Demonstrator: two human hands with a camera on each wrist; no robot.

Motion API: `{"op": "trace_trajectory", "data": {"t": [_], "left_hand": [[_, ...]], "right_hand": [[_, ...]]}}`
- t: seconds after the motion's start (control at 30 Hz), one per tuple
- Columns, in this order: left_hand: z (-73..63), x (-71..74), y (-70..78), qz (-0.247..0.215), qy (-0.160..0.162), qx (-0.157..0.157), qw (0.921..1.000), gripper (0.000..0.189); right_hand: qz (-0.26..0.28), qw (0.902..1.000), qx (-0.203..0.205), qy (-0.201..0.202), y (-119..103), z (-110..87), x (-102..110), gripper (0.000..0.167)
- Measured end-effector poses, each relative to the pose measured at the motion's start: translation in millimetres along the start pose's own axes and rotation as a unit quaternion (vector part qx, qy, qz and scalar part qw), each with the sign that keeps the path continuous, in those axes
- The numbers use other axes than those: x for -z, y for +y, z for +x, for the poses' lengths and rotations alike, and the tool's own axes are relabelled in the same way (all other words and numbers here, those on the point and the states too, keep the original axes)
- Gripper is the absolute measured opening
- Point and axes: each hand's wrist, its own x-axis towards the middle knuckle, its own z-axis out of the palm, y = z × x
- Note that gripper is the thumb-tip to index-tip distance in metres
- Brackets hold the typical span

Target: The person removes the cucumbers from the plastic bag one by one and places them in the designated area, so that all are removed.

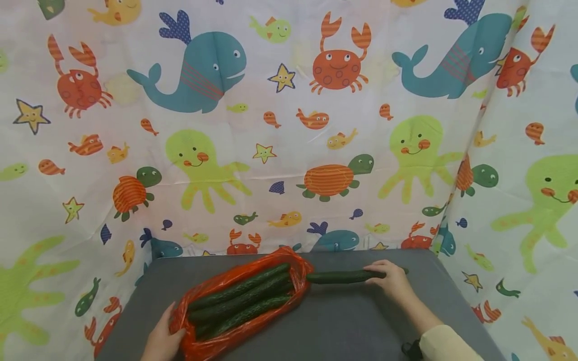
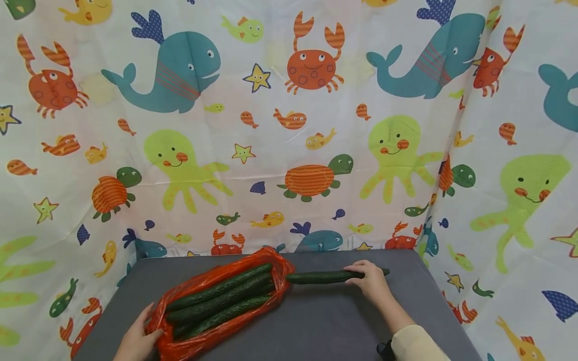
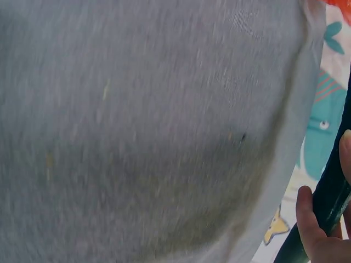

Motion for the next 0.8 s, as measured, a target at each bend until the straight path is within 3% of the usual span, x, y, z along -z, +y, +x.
{"op": "trace_trajectory", "data": {"t": [0.43, 0.8], "left_hand": [[-2.0, 0.0, 0.2, 0.005, -0.002, 0.002, 1.0000, 0.082], [-1.5, -1.1, -0.5, -0.001, 0.003, 0.009, 1.0000, 0.082]], "right_hand": [[-0.014, 0.9992, -0.027, -0.025, 28.2, 13.2, 14.8, 0.034], [-0.033, 0.9986, -0.023, -0.033, 37.6, 28.0, 11.4, 0.034]]}}
